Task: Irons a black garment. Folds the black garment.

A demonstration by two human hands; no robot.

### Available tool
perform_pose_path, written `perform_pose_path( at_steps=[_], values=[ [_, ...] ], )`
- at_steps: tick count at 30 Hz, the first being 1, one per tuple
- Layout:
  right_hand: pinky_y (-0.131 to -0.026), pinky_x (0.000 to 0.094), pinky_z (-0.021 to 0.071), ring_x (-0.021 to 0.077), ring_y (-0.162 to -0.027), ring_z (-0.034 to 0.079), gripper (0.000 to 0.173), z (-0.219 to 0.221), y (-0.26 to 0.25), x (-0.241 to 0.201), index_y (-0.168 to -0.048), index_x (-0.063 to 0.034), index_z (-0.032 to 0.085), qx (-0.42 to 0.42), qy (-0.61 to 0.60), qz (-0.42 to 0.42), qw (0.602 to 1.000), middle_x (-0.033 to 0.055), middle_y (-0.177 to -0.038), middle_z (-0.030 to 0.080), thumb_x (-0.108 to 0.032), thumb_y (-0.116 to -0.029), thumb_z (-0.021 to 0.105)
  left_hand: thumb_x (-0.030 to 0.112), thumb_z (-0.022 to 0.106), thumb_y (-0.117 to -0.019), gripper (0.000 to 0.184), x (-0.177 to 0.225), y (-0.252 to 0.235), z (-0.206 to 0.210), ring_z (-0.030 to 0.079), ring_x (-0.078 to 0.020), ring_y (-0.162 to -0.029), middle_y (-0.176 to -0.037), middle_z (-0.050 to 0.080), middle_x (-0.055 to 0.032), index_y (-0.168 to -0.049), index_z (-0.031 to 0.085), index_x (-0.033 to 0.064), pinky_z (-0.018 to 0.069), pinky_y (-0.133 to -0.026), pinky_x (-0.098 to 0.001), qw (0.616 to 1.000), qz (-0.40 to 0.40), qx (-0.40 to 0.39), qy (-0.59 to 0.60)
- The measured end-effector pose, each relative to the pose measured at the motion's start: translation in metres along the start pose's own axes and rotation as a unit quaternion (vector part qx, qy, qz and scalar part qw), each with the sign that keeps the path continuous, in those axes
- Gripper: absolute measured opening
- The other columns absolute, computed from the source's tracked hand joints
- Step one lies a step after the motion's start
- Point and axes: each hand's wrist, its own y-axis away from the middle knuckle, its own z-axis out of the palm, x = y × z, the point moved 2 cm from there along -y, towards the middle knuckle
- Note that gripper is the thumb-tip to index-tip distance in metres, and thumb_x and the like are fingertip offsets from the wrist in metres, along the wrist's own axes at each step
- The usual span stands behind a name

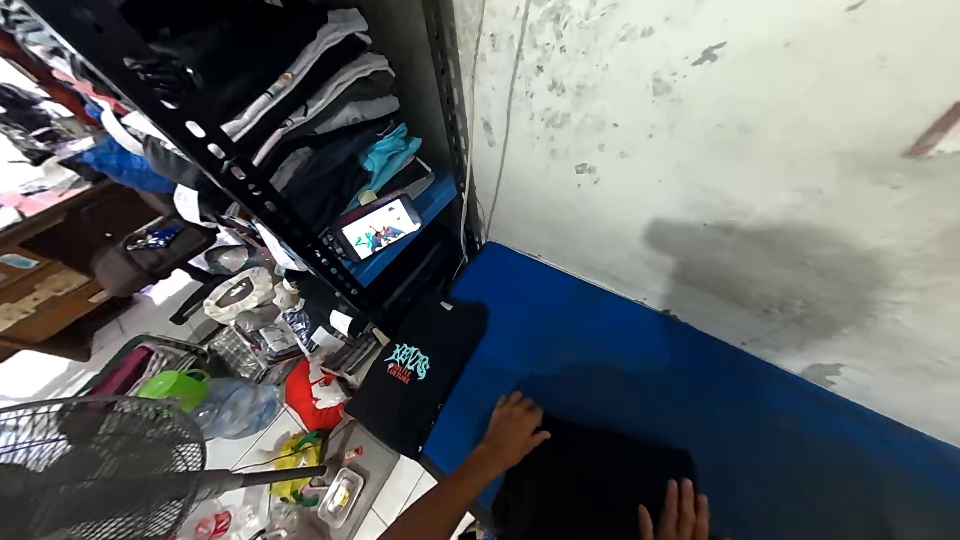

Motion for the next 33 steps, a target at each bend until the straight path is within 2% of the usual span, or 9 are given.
perform_pose_path(
  at_steps=[5, 8, 10, 13, 15, 19, 24, 28, 33],
  values=[
    [-0.115, 0.0797, 0.0052, 0.0495, -0.155, 0.015, 0.078, -0.003, -0.001, -0.001, -0.159, 0.0055, 0.026, -0.009, -0.008, 0.002, 1.000, 0.0271, -0.167, 0.021, -0.049, -0.1053, 0.037, 0.021, 0.058, -0.1014, 0.026, -0.026, 0.010, -0.014, 0.057, -0.0384, -0.125, -0.125, 0.065, -0.0190, -0.113, 0.070, 0.0011, 0.0477, -0.102, -0.0549, 0.999, 0.018, 0.035, -0.031],
    [-0.115, 0.0796, 0.0040, 0.0494, -0.155, 0.013, 0.079, 0.001, 0.000, 0.001, -0.160, 0.0046, 0.025, -0.006, -0.009, -0.001, 1.000, 0.0262, -0.168, 0.020, -0.051, -0.1055, 0.036, 0.028, 0.054, -0.1039, 0.031, -0.038, 0.011, -0.021, 0.058, -0.0353, -0.124, -0.123, 0.066, -0.0169, -0.114, 0.070, 0.0036, 0.0479, -0.102, -0.0524, 0.998, -0.023, 0.060, 0.027],
    [-0.115, 0.0793, 0.0040, 0.0492, -0.156, 0.012, 0.079, 0.000, 0.000, 0.000, -0.160, 0.0047, 0.024, -0.007, -0.008, 0.000, 1.000, 0.0258, -0.168, 0.019, -0.052, -0.1053, 0.034, 0.037, 0.049, -0.1059, 0.040, -0.031, 0.005, -0.021, 0.058, -0.0322, -0.126, -0.126, 0.066, -0.0141, -0.122, 0.069, 0.0072, 0.0472, -0.105, -0.0501, 0.995, -0.041, 0.070, 0.062],
    [-0.115, 0.0796, 0.0036, 0.0504, -0.155, 0.012, 0.081, 0.001, 0.000, 0.000, -0.160, 0.0054, 0.024, -0.008, -0.013, -0.003, 1.000, 0.0266, -0.168, 0.019, -0.054, -0.1051, 0.032, 0.045, 0.050, -0.1051, 0.048, -0.014, -0.006, -0.015, 0.052, -0.0339, -0.134, -0.134, 0.063, -0.0154, -0.129, 0.067, 0.0074, 0.0424, -0.109, -0.0531, 0.997, -0.045, 0.008, 0.060],
    [-0.114, 0.0803, 0.0042, 0.0509, -0.155, 0.012, 0.081, 0.001, 0.000, 0.001, -0.160, 0.0060, 0.024, -0.006, -0.013, -0.007, 1.000, 0.0275, -0.167, 0.020, -0.054, -0.1051, 0.031, 0.041, 0.057, -0.1035, 0.044, -0.009, -0.008, -0.008, 0.048, -0.0364, -0.138, -0.138, 0.060, -0.0169, -0.129, 0.067, 0.0070, 0.0393, -0.111, -0.0573, 0.997, -0.039, -0.053, 0.028],
    [-0.115, 0.0797, 0.0037, 0.0486, -0.156, 0.013, 0.080, 0.002, 0.000, 0.002, -0.161, 0.0042, 0.023, -0.007, -0.008, 0.000, 1.000, 0.0261, -0.168, 0.019, -0.053, -0.1051, 0.032, 0.030, 0.060, -0.1025, 0.033, -0.008, -0.002, -0.006, 0.049, -0.0379, -0.135, -0.133, 0.062, -0.0185, -0.123, 0.070, 0.0048, 0.0403, -0.110, -0.0551, 0.999, -0.004, -0.051, 0.012],
    [-0.114, 0.0802, 0.0036, 0.0507, -0.155, 0.012, 0.083, 0.002, -0.001, 0.004, -0.160, 0.0044, 0.024, -0.004, -0.009, 0.000, 1.000, 0.0269, -0.167, 0.020, -0.056, -0.1046, 0.031, 0.029, 0.059, -0.1028, 0.030, -0.017, 0.011, -0.013, 0.047, -0.0315, -0.140, -0.134, 0.064, -0.0125, -0.117, 0.068, 0.0040, 0.0382, -0.114, -0.0501, 0.989, 0.129, 0.006, 0.071],
    [-0.114, 0.0805, 0.0038, 0.0499, -0.155, 0.012, 0.082, 0.003, -0.001, 0.005, -0.160, 0.0046, 0.023, -0.006, -0.014, -0.003, 1.000, 0.0272, -0.168, 0.019, -0.056, -0.1049, 0.030, 0.029, 0.058, -0.1044, 0.035, -0.028, 0.015, -0.021, 0.066, -0.0314, -0.112, -0.115, 0.069, -0.0200, -0.120, 0.064, -0.0010, 0.0500, -0.102, -0.0485, 0.977, 0.131, -0.048, 0.159],
    [-0.112, 0.0828, 0.0059, 0.0523, -0.154, 0.014, 0.081, 0.001, -0.001, 0.004, -0.160, 0.0054, 0.024, 0.002, -0.024, -0.007, 1.000, 0.0286, -0.167, 0.021, -0.053, -0.1048, 0.035, 0.028, 0.066, -0.1003, 0.037, -0.050, 0.005, -0.022, 0.068, -0.0263, -0.104, -0.112, 0.069, -0.0205, -0.119, 0.065, -0.0040, 0.0537, -0.096, -0.0409, 0.955, 0.048, -0.042, 0.291]
  ],
)
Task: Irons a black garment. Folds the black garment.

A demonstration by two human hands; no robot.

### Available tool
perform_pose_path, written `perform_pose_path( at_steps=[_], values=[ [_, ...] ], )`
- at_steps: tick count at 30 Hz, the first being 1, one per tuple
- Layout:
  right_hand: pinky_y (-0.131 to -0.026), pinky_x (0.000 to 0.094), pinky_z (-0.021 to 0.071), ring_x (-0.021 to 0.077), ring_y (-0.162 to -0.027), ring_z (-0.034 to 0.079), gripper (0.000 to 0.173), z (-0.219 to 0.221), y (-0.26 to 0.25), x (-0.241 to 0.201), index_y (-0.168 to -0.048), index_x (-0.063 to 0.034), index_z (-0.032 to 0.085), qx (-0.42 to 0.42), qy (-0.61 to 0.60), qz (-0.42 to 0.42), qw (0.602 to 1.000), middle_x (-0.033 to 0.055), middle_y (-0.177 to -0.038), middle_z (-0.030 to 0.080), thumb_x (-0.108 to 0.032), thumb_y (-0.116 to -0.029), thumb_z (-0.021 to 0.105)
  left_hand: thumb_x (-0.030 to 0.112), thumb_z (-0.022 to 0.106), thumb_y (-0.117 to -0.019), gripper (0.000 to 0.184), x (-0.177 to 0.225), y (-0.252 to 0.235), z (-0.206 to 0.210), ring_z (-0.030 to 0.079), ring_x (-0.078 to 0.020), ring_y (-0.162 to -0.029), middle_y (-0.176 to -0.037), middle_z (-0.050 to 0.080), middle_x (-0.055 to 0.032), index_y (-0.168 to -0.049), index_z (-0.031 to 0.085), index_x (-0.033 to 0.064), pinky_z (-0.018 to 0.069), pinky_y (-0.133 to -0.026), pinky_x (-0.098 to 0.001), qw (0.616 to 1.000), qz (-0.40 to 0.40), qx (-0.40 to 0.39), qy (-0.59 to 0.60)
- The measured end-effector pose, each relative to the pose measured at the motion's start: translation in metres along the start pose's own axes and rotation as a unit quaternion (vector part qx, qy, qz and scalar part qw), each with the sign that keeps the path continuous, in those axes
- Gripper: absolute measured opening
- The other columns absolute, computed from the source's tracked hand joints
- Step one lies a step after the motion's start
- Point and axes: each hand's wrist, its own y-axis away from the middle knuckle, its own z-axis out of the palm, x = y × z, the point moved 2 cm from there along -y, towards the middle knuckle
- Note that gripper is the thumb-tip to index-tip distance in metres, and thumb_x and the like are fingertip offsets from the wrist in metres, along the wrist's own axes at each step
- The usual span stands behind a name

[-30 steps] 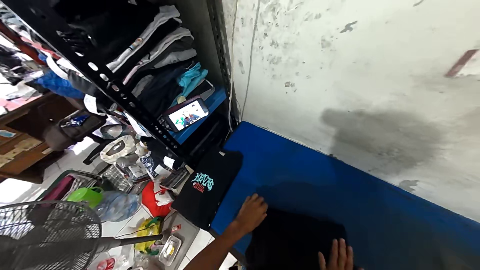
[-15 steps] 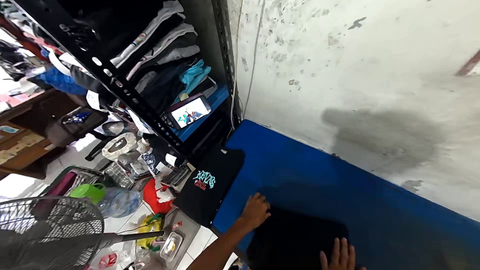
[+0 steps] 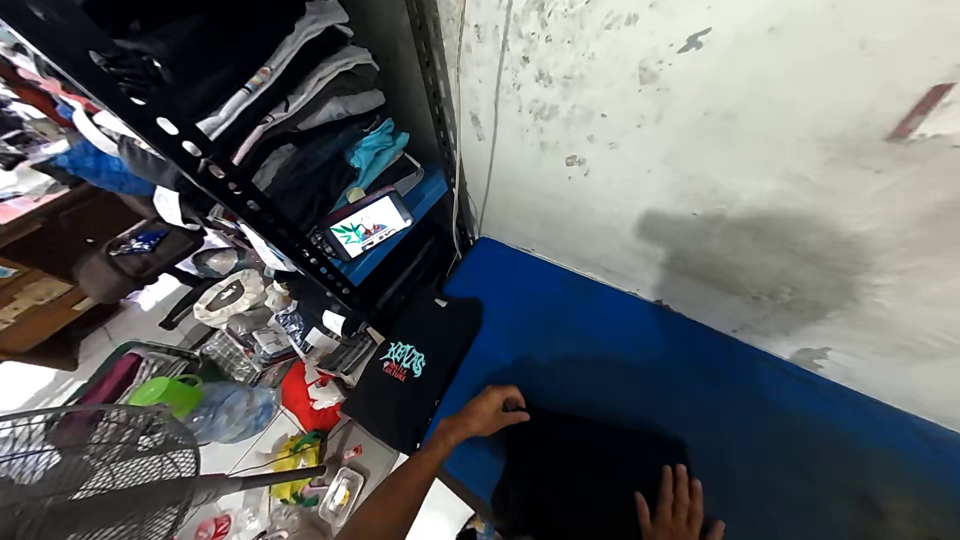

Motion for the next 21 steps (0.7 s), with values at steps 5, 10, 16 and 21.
perform_pose_path(
  at_steps=[5, 10, 16, 21],
  values=[
    [-0.112, 0.0825, 0.0065, 0.0515, -0.154, 0.015, 0.081, 0.004, -0.002, 0.006, -0.160, 0.0043, 0.025, 0.009, 0.004, 0.002, 1.000, 0.0277, -0.167, 0.022, -0.053, -0.1042, 0.035, 0.024, 0.064, -0.1015, 0.032, -0.024, -0.001, 0.002, 0.071, -0.0274, -0.092, -0.101, 0.070, -0.0194, -0.114, 0.064, -0.0055, 0.0577, -0.088, -0.0435, 0.964, -0.144, 0.216, 0.052],
    [-0.112, 0.0823, 0.0122, 0.0491, -0.153, 0.023, 0.081, 0.017, -0.006, 0.015, -0.160, 0.0001, 0.029, 0.050, 0.031, -0.010, 0.998, 0.0249, -0.166, 0.028, -0.058, -0.1042, 0.027, 0.021, 0.056, -0.1021, 0.027, 0.029, 0.015, 0.047, 0.063, -0.0328, -0.121, -0.123, 0.068, -0.0167, -0.115, 0.070, 0.0008, 0.0503, -0.104, -0.0485, 0.920, -0.023, 0.364, -0.146],
    [-0.113, 0.0808, 0.0150, 0.0435, -0.154, 0.025, 0.079, 0.012, -0.003, 0.018, -0.162, -0.0045, 0.029, 0.030, 0.033, 0.007, 0.999, 0.0198, -0.167, 0.028, -0.059, -0.1051, 0.028, 0.037, 0.041, -0.1068, 0.053, 0.021, 0.007, 0.154, 0.044, -0.0335, -0.146, -0.156, 0.050, -0.0103, -0.148, 0.054, 0.0061, 0.0326, -0.119, -0.0584, 0.919, 0.027, 0.234, -0.316],
    [-0.116, 0.0766, 0.0185, 0.0419, -0.152, 0.030, 0.060, -0.035, -0.023, 0.010, -0.150, -0.0119, 0.053, 0.053, -0.046, 0.031, 0.997, 0.0165, -0.166, 0.031, -0.038, -0.0964, 0.058, 0.046, 0.030, -0.1060, 0.062, -0.025, 0.008, 0.154, 0.033, -0.0316, -0.152, -0.165, 0.036, -0.0089, -0.158, 0.041, 0.0142, 0.0194, -0.119, -0.0697, 0.894, 0.002, 0.250, -0.372]
  ],
)
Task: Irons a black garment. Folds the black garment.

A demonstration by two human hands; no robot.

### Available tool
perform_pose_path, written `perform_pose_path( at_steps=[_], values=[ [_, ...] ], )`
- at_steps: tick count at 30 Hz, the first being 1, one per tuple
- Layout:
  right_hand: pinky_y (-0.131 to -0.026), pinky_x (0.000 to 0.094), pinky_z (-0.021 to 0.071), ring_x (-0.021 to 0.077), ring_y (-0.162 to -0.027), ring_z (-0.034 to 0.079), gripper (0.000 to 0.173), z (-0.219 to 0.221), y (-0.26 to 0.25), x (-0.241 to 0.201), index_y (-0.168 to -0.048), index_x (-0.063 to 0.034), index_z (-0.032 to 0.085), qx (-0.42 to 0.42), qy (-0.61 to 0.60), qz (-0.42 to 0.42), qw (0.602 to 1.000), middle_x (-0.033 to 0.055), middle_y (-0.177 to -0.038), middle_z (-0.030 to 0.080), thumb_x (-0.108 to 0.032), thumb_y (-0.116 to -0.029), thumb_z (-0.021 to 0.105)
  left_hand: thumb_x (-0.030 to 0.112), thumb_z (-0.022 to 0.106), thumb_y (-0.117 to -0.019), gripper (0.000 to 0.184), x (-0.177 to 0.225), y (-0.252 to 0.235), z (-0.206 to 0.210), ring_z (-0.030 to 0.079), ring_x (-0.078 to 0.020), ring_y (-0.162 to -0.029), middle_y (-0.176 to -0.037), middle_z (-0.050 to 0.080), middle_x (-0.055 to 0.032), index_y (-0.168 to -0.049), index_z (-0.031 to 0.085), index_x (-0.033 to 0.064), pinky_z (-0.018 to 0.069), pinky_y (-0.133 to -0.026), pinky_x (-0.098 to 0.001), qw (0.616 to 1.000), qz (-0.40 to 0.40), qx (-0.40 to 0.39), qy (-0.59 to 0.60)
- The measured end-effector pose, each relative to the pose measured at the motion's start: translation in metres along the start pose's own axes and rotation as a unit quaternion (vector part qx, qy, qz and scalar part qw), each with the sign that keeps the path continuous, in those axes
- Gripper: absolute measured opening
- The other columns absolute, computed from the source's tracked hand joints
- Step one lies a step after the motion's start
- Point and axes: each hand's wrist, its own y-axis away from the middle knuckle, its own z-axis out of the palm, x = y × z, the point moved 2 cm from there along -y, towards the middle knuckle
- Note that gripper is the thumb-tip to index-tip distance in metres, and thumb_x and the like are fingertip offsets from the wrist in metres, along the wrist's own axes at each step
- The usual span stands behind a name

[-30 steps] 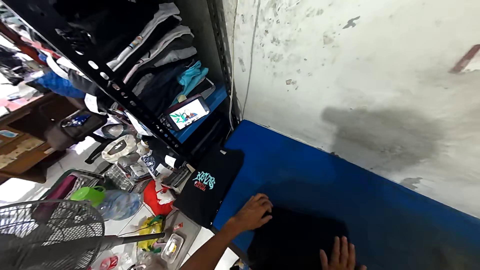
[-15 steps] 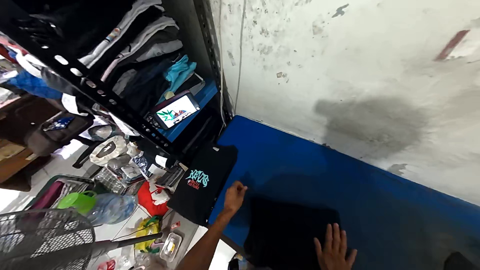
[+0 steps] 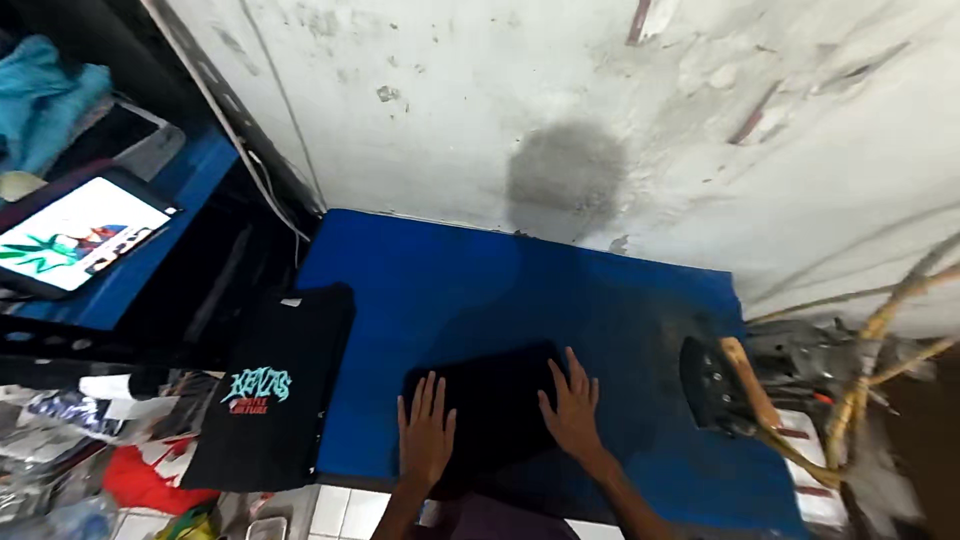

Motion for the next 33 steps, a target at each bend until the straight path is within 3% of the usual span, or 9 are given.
perform_pose_path(
  at_steps=[5, 8, 11, 14, 19, 21, 24, 29, 33],
  values=[
    [-0.119, 0.0729, 0.0175, 0.0407, -0.154, 0.026, 0.053, -0.026, -0.064, 0.002, -0.152, -0.0213, 0.051, -0.109, 0.019, -0.086, 0.990, 0.0039, -0.161, 0.044, -0.020, -0.0995, 0.057, 0.046, 0.028, -0.1058, 0.062, -0.001, 0.000, 0.003, 0.033, -0.0311, -0.152, -0.164, 0.038, -0.0087, -0.157, 0.043, 0.0134, 0.0180, -0.120, -0.0682, 1.000, -0.001, 0.012, 0.009],
    [-0.121, 0.0712, 0.0090, 0.0393, -0.153, 0.029, 0.056, -0.030, -0.094, -0.002, -0.152, -0.0223, 0.050, -0.271, 0.063, -0.110, 0.954, 0.0111, -0.151, 0.054, -0.028, -0.0977, 0.065, 0.047, 0.029, -0.1057, 0.062, -0.003, 0.001, 0.003, 0.034, -0.0302, -0.152, -0.164, 0.038, -0.0075, -0.157, 0.044, 0.0148, 0.0186, -0.121, -0.0674, 1.000, -0.005, 0.015, 0.007],
    [-0.117, 0.0688, 0.0199, 0.0413, -0.140, 0.042, 0.043, -0.035, -0.112, -0.006, -0.132, -0.0145, 0.068, -0.340, 0.123, -0.153, 0.920, 0.0165, -0.136, 0.061, -0.040, -0.0981, 0.065, 0.047, 0.029, -0.1057, 0.062, -0.002, 0.002, 0.003, 0.032, -0.0298, -0.153, -0.165, 0.037, -0.0064, -0.157, 0.043, 0.0154, 0.0185, -0.121, -0.0676, 1.000, -0.013, 0.004, 0.003],
    [-0.114, 0.0689, 0.0260, 0.0450, -0.138, 0.042, 0.057, -0.050, -0.128, -0.010, -0.122, -0.0082, 0.072, -0.360, 0.197, -0.174, 0.895, 0.0214, -0.138, 0.058, -0.058, -0.0981, 0.058, 0.046, 0.031, -0.1060, 0.060, -0.002, 0.002, 0.001, 0.034, -0.0297, -0.152, -0.164, 0.038, -0.0060, -0.156, 0.044, 0.0154, 0.0198, -0.120, -0.0681, 1.000, -0.018, 0.002, 0.004],
    [-0.111, 0.0719, 0.0262, 0.0433, -0.141, 0.040, 0.060, -0.061, -0.157, 0.011, -0.121, -0.0162, 0.074, -0.356, 0.199, -0.080, 0.909, 0.0205, -0.140, 0.057, -0.067, -0.0925, 0.061, 0.045, 0.031, -0.1060, 0.059, -0.001, -0.001, -0.002, 0.036, -0.0296, -0.151, -0.163, 0.040, -0.0059, -0.155, 0.046, 0.0155, 0.0222, -0.119, -0.0681, 1.000, -0.020, 0.004, -0.005],
    [-0.109, 0.0681, 0.0346, 0.0417, -0.141, 0.041, 0.046, -0.052, -0.158, 0.020, -0.124, -0.0107, 0.071, -0.309, 0.144, 0.001, 0.940, 0.0210, -0.145, 0.052, -0.047, -0.0952, 0.070, 0.045, 0.032, -0.1059, 0.059, -0.001, -0.002, -0.003, 0.036, -0.0307, -0.151, -0.162, 0.041, -0.0068, -0.155, 0.046, 0.0155, 0.0221, -0.119, -0.0684, 1.000, -0.022, 0.005, -0.008],
    [-0.103, 0.0578, 0.0496, 0.0423, -0.132, 0.054, 0.040, -0.047, -0.135, 0.036, -0.134, 0.0012, 0.059, -0.164, 0.051, 0.142, 0.975, 0.0261, -0.145, 0.051, -0.017, -0.0986, 0.063, 0.046, 0.031, -0.1060, 0.059, -0.003, 0.000, 0.000, 0.037, -0.0305, -0.150, -0.161, 0.042, -0.0066, -0.154, 0.048, 0.0166, 0.0220, -0.119, -0.0685, 1.000, -0.021, 0.016, -0.009],
    [-0.101, 0.0613, 0.0499, 0.0437, -0.118, 0.064, 0.065, -0.042, -0.055, 0.031, -0.142, 0.0027, 0.051, -0.282, -0.072, 0.218, 0.932, 0.0290, -0.126, 0.065, -0.047, -0.1015, 0.060, 0.044, 0.037, -0.1053, 0.057, -0.001, -0.005, -0.005, 0.035, -0.0307, -0.151, -0.163, 0.040, -0.0061, -0.154, 0.048, 0.0166, 0.0196, -0.118, -0.0715, 0.999, -0.033, -0.016, 0.017],
    [-0.098, 0.0524, 0.0533, 0.0334, -0.114, 0.066, 0.055, -0.041, -0.028, 0.018, -0.136, 0.0014, 0.058, -0.334, -0.243, 0.273, 0.869, 0.0232, -0.124, 0.067, -0.029, -0.0942, 0.075, 0.046, 0.035, -0.1068, 0.058, -0.003, -0.002, -0.009, 0.030, -0.0298, -0.154, -0.166, 0.035, -0.0039, -0.157, 0.043, 0.0179, 0.0171, -0.118, -0.0734, 0.998, -0.040, -0.035, 0.029]
  ],
)
